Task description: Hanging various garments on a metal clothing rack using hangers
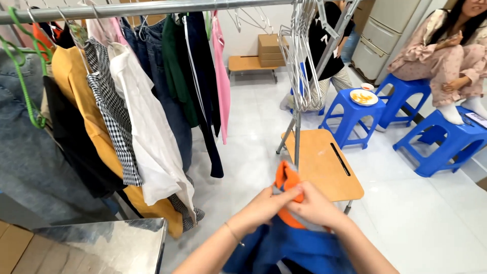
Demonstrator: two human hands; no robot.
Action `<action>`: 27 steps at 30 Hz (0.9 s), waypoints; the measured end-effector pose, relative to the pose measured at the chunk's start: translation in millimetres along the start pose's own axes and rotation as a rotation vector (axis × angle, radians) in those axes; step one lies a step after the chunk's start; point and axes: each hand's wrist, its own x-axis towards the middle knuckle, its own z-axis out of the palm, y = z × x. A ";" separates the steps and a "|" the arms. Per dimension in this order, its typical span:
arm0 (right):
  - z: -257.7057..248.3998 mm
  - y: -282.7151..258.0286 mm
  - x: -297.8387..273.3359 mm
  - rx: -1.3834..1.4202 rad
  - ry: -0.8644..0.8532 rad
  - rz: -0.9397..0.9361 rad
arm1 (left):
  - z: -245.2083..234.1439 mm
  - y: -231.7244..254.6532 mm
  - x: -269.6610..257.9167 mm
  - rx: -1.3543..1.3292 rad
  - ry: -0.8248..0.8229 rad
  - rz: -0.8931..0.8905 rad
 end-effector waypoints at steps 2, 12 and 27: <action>10.5 3.3 -1.3 0.044 -0.112 0.342 | -2.6 7.9 -7.7 0.188 0.066 -0.510; -47.3 -3.3 -9.3 0.250 -0.026 0.595 | -39.5 -41.8 28.9 -0.190 0.185 -0.357; -76.7 59.4 -31.3 -0.370 -0.221 0.588 | -68.6 59.2 34.7 -0.184 0.564 -0.051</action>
